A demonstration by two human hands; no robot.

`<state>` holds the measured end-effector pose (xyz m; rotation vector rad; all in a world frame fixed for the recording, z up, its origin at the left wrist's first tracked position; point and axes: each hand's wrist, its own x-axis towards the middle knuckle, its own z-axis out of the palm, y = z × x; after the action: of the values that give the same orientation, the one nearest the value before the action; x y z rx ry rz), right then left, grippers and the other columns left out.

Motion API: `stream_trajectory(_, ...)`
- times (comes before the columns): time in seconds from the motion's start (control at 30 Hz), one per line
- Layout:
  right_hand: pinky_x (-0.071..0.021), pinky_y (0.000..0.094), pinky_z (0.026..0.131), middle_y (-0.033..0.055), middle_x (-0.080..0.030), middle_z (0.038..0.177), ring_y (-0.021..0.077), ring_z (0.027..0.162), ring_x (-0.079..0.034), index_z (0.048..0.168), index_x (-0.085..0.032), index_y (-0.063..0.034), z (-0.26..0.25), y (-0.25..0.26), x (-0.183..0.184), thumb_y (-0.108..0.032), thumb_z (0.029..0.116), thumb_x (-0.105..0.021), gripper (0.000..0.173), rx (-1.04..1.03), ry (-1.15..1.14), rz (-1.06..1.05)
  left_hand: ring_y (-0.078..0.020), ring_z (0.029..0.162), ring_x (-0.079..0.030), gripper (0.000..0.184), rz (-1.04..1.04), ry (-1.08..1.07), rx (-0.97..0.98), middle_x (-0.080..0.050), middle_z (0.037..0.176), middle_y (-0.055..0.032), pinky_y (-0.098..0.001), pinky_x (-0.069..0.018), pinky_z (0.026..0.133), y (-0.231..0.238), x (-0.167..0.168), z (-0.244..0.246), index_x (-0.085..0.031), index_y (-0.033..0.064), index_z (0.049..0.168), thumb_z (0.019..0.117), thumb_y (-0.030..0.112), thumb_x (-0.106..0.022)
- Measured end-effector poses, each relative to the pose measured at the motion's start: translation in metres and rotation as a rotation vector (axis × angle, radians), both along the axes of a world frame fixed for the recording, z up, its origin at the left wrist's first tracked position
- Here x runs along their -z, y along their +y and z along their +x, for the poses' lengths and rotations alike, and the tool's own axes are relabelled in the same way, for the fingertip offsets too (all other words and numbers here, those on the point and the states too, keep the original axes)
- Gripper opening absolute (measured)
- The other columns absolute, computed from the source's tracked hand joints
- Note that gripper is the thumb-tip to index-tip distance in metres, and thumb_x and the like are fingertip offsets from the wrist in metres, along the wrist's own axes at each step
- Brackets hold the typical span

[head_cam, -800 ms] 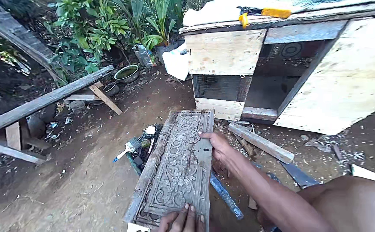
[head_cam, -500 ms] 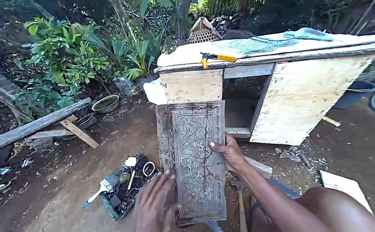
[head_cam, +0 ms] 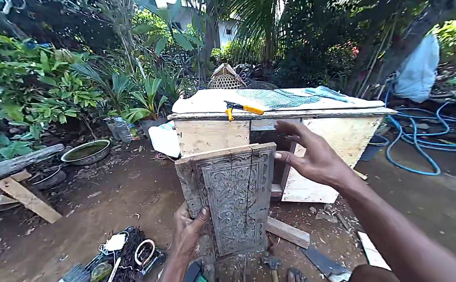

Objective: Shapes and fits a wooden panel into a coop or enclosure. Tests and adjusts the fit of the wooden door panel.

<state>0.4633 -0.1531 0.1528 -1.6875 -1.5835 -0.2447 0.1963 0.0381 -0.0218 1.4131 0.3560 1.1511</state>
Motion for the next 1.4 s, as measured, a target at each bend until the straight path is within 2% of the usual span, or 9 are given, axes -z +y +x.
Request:
stream_trajectory(0.1, -0.0492, 0.0443, 0.111, -0.0003, -0.066, 0.136, 0.0164, 0.129, -0.059, 0.148, -0.054, -0.0155, -0.024, 0.015, -0.039, -0.053, 0.09, -0.074, 0.072, -0.025, -0.353, -0.178, -0.0104, 0.094, -0.073, 0.041, 0.124, 0.0, 0.011, -0.076, 0.101, -0.0041, -0.0285, -0.0622, 0.087, -0.001, 0.004, 0.026, -0.066, -0.0011, 0.117, 0.0851, 0.022, -0.078)
stream_trajectory(0.17, -0.0566, 0.0487, 0.093, 0.0012, -0.069, 0.122, 0.0203, 0.111, -0.067, 0.143, -0.057, -0.0176, -0.04, 0.034, -0.043, -0.048, 0.0895, -0.076, 0.064, -0.043, -0.486, -0.38, -0.0084, 0.092, -0.073, 0.033, 0.184, 0.012, 0.022, -0.076, 0.099, -0.0026, -0.0276, -0.0623, 0.086, -0.006, 0.006, 0.041, -0.067, -0.0016, 0.114, 0.0874, 0.017, -0.075)
stream_trajectory(0.23, -0.0567, 0.0517, 0.07, 0.0038, -0.068, 0.096, 0.0256, 0.085, -0.069, 0.121, -0.063, -0.0169, -0.042, 0.051, -0.037, -0.033, 0.0857, -0.081, 0.042, -0.019, -0.582, -0.445, -0.0066, 0.091, -0.073, 0.033, 0.25, 0.093, 0.001, -0.076, 0.098, -0.002, -0.027, -0.0627, 0.086, -0.008, 0.006, 0.054, -0.066, -0.0006, 0.115, 0.0874, 0.015, -0.075)
stream_trajectory(0.27, -0.0551, 0.053, 0.066, 0.0047, -0.067, 0.089, 0.0274, 0.08, -0.068, 0.115, -0.062, -0.0167, -0.038, 0.056, -0.034, -0.028, 0.085, -0.081, 0.037, -0.001, -0.591, -0.469, -0.0059, 0.091, -0.073, 0.038, 0.292, 0.21, -0.051, -0.076, 0.099, -0.0016, -0.0275, -0.0628, 0.086, -0.008, 0.004, 0.059, -0.066, 0.0021, 0.119, 0.0864, 0.018, -0.078)
stream_trajectory(0.4, -0.0562, 0.058, 0.074, 0.009, -0.071, 0.094, 0.0318, 0.086, -0.07, 0.117, -0.066, -0.0157, 0.004, 0.062, -0.005, -0.017, 0.0844, -0.08, 0.036, 0.128, -0.477, -0.454, -0.031, 0.122, -0.064, 0.082, 0.54, 0.77, -0.268, -0.061, 0.144, -0.0075, -0.0588, -0.0529, 0.099, 0.007, -0.002, 0.061, -0.046, 0.0216, 0.153, 0.0812, 0.026, -0.086)
stream_trajectory(0.5, -0.0556, 0.0625, 0.08, 0.0131, -0.072, 0.102, 0.0358, 0.093, -0.071, 0.119, -0.067, -0.0129, 0.041, 0.065, 0.026, -0.012, 0.0828, -0.08, 0.038, 0.197, -0.393, -0.421, -0.0321, 0.124, -0.063, 0.084, 0.623, 0.883, -0.277, -0.038, 0.165, -0.0014, -0.058, -0.0556, 0.093, 0.009, 0.005, 0.043, -0.046, 0.0232, 0.154, 0.0807, 0.021, -0.085)
stream_trajectory(0.63, -0.0548, 0.0644, 0.084, 0.0161, -0.071, 0.109, 0.0397, 0.099, -0.07, 0.122, -0.068, -0.0106, 0.075, 0.077, 0.06, -0.007, 0.0824, -0.08, 0.042, 0.269, -0.374, -0.413, -0.0231, 0.107, -0.072, 0.06, 0.622, 0.91, -0.211, -0.039, 0.165, 0.0002, -0.0497, -0.0596, 0.09, 0.011, 0.01, 0.014, -0.058, 0.0188, 0.144, 0.0875, 0.021, -0.079)
stream_trajectory(0.8, -0.0518, 0.0658, 0.083, 0.0192, -0.07, 0.109, 0.043, 0.1, -0.068, 0.122, -0.068, -0.01, 0.108, 0.095, 0.088, -0.006, 0.0799, -0.08, 0.044, 0.361, -0.403, -0.384, -0.0148, 0.097, -0.075, 0.038, 0.67, 0.862, -0.231, -0.059, 0.149, 0.0006, -0.041, -0.0625, 0.087, 0.019, 0.014, -0.001, -0.069, 0.0151, 0.131, 0.0933, 0.021, -0.071)
stream_trajectory(1.4, -0.049, 0.0631, 0.092, 0.0145, -0.071, 0.116, 0.0375, 0.109, -0.067, 0.125, -0.069, -0.0138, 0.163, 0.146, 0.105, -0.011, 0.0786, -0.079, 0.047, 0.422, -0.308, -0.323, -0.0119, 0.094, -0.075, 0.046, 0.702, 0.897, -0.118, -0.067, 0.138, -0.0006, -0.034, -0.0637, 0.084, 0.031, 0.025, -0.008, -0.065, 0.0135, 0.137, 0.0919, 0.021, -0.069)
